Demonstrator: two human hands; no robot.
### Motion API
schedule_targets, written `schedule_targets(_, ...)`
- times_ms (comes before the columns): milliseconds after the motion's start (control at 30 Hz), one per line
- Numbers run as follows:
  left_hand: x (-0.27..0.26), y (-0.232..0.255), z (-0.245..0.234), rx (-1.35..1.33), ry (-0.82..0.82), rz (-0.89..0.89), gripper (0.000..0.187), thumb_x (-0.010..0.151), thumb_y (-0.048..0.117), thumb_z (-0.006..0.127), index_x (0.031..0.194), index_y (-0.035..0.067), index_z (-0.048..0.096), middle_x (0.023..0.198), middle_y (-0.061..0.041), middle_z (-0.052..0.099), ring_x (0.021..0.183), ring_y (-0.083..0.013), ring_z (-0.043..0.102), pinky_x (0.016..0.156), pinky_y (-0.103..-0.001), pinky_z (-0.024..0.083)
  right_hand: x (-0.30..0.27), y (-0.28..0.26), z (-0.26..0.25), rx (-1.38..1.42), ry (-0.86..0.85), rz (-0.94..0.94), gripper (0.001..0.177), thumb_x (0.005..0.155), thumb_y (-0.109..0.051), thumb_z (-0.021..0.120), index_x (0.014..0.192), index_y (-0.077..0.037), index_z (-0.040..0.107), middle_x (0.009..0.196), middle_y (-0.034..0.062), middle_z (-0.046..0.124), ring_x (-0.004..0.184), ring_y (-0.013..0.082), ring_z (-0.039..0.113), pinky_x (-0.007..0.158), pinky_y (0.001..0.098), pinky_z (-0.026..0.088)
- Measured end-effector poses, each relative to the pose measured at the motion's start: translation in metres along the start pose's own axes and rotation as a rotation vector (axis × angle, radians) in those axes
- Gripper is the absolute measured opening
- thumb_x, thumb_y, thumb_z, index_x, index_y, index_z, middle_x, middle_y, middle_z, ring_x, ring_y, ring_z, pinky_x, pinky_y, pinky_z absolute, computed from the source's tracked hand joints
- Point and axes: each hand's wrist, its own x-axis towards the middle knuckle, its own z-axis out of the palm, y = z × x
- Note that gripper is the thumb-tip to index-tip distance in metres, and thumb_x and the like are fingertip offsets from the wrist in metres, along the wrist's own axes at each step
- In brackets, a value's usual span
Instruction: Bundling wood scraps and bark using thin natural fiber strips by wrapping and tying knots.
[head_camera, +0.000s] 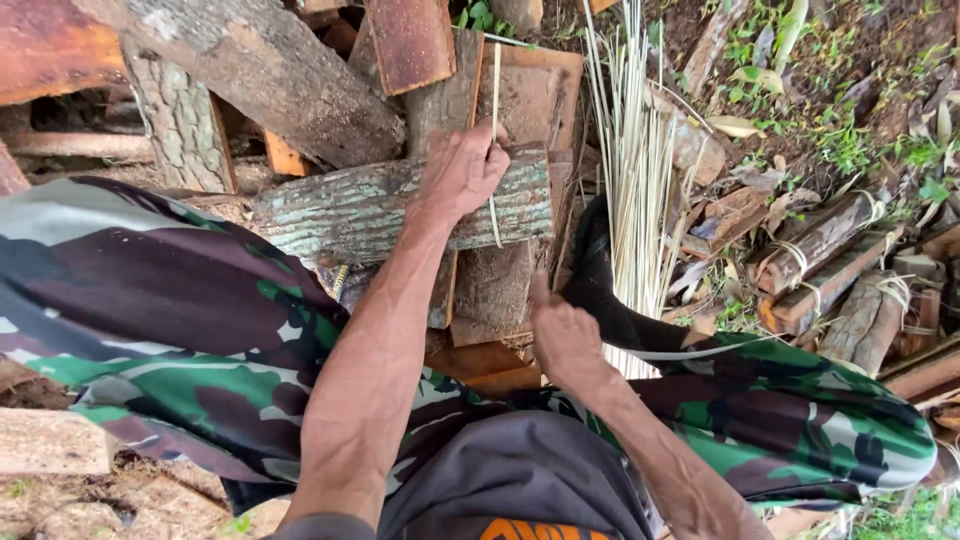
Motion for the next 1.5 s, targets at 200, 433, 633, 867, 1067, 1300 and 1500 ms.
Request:
schedule_targets(200,0.005,-0.003,0.009,0.104,0.014,-0.035,0.013,0.086,0.025,0.055,0.094,0.023,0.065,0.074,-0.013,0.073,0.083,-0.0353,0.075,0.078,-0.051,0.057,-0.004,-0.019,-0.006,0.751,0.016,-0.412,0.056,0.098,-0.011,0.051,0.151,0.005,0.04,0.074,0.0084,0.079,0.073,0.025,0.08,0.08,0.0386,0.062)
schedule_targets(433,0.001,0.006,-0.004,0.023,-0.062,-0.175,0.027,0.087,0.027,0.051,0.102,0.021,0.072,0.086,-0.019,0.076,0.092,-0.0433,0.074,0.087,-0.056,0.057,-0.016,-0.025,-0.007,1.152,-0.075,-0.324,0.054,0.1,-0.003,0.046,0.151,0.0,0.029,0.102,0.0287,0.067,0.046,0.0171,0.063,0.039,0.0302,0.058)
schedule_targets(633,0.001,-0.003,0.005,0.015,-0.057,-0.161,0.025,0.086,0.03,0.055,0.102,0.022,0.071,0.083,-0.018,0.075,0.09,-0.0426,0.074,0.084,-0.055,0.058,-0.003,0.027,0.065,1.229,-0.046,-0.24,0.056,0.099,0.001,0.038,0.155,0.004,0.029,0.098,0.0293,0.075,0.044,0.0124,0.058,0.034,0.0226,0.046)
schedule_targets(867,0.007,0.002,0.007,0.071,-0.043,-0.139,0.027,0.088,0.03,0.051,0.098,0.02,0.075,0.082,-0.018,0.075,0.089,-0.0425,0.075,0.083,-0.056,0.058,-0.007,0.028,0.01,1.257,0.063,-0.648,0.046,0.106,-0.021,0.038,0.134,0.01,0.058,0.08,0.025,0.072,0.04,0.0151,0.06,0.028,0.0257,0.049)
schedule_targets(1067,-0.013,0.028,-0.027,-0.081,-0.132,-0.207,0.034,0.094,0.024,0.049,0.103,0.006,0.076,0.097,-0.023,0.076,0.101,-0.0458,0.071,0.087,-0.058,0.055,0.032,-0.025,-0.015,1.268,0.025,-0.794,0.033,0.099,-0.007,0.055,0.128,0.007,0.063,0.115,0.023,0.074,0.071,0.0152,0.07,0.057,0.0247,0.059)
schedule_targets(1300,-0.001,0.0,-0.004,-0.004,-0.255,-0.305,0.039,0.091,0.04,0.045,0.104,0.014,0.072,0.109,-0.016,0.076,0.107,-0.0449,0.07,0.095,-0.058,0.055,0.049,-0.03,-0.028,1.28,-0.005,-0.772,0.023,0.102,-0.01,0.054,0.113,0.009,0.061,0.102,0.0342,0.073,0.06,0.029,0.076,0.049,0.0323,0.065)
schedule_targets(1500,-0.014,-0.006,-0.033,-0.559,-0.126,-0.093,0.024,0.091,0.012,0.044,0.09,0.004,0.066,0.089,-0.022,0.067,0.092,-0.0352,0.064,0.087,-0.052,0.049,0.064,-0.069,-0.058,1.248,0.355,-0.139,0.026,0.101,-0.019,0.052,0.093,0.001,0.066,0.065,0.0201,0.071,0.032,0.0182,0.057,0.026,0.0262,0.044)
